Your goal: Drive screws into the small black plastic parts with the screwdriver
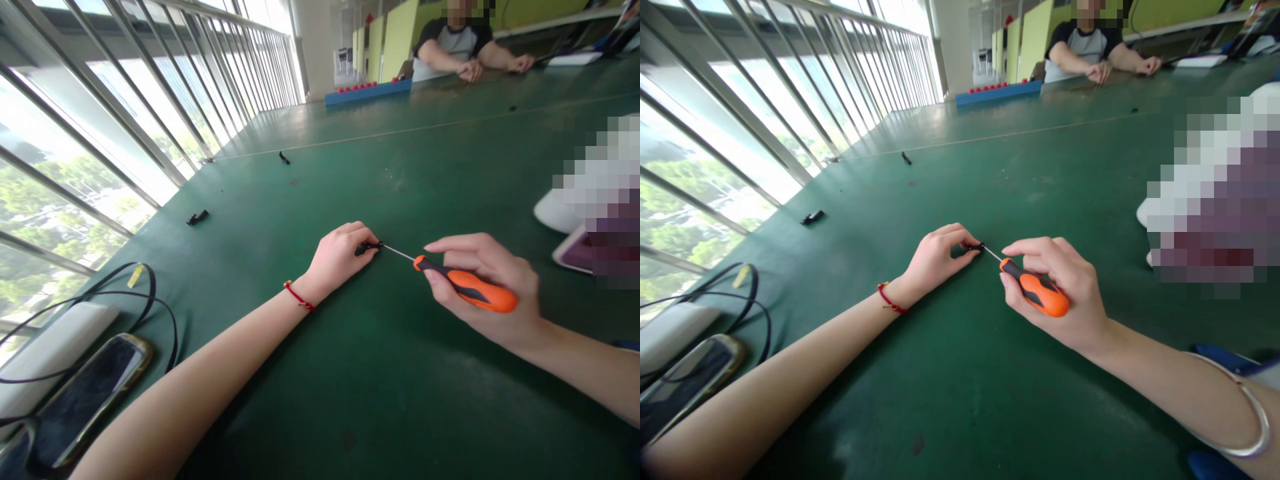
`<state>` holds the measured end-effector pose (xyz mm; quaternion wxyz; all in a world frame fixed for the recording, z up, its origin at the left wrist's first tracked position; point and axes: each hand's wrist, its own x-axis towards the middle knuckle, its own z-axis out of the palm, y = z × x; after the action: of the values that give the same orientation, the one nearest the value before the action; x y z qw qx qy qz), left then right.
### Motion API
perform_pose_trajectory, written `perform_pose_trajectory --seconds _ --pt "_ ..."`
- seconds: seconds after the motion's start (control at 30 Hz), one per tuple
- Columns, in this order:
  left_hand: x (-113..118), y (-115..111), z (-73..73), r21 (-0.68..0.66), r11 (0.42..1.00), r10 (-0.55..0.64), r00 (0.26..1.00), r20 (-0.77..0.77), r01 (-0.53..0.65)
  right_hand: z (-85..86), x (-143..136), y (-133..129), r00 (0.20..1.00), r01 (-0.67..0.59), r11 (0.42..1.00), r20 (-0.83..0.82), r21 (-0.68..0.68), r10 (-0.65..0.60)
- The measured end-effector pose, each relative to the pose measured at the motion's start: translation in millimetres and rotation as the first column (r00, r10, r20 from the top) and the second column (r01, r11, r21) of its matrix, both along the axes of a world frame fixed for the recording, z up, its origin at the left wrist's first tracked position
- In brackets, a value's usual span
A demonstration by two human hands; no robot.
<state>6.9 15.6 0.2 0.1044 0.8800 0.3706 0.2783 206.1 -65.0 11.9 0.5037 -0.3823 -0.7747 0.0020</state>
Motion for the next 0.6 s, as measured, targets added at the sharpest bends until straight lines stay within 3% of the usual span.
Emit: perform_pose_trajectory --seconds 0.17,0.3,0.43,0.6 --pt "0.1 -0.5 0.7 0.001 1.000 0.017 1.000 0.001 -0.017 1.2 -1.5 7.2 0.971 -0.031 0.995 -0.233 0.095 0.053" --pt "-0.3 -0.2 0.3 -0.001 1.000 0.017 1.000 0.004 -0.017 1.5 0.2 4.7 0.993 -0.021 0.999 -0.115 -0.034 0.017" --pt "-0.4 0.5 -0.3 0.002 1.000 0.008 1.000 0.004 -0.008 -1.2 0.8 -0.1 1.000 0.027 0.997 0.001 -0.067 -0.027" --pt "0.0 0.7 -0.6 0.005 1.000 0.015 1.000 -0.006 -0.015 -5.4 1.8 7.9 0.974 0.036 0.995 -0.227 0.088 -0.015"
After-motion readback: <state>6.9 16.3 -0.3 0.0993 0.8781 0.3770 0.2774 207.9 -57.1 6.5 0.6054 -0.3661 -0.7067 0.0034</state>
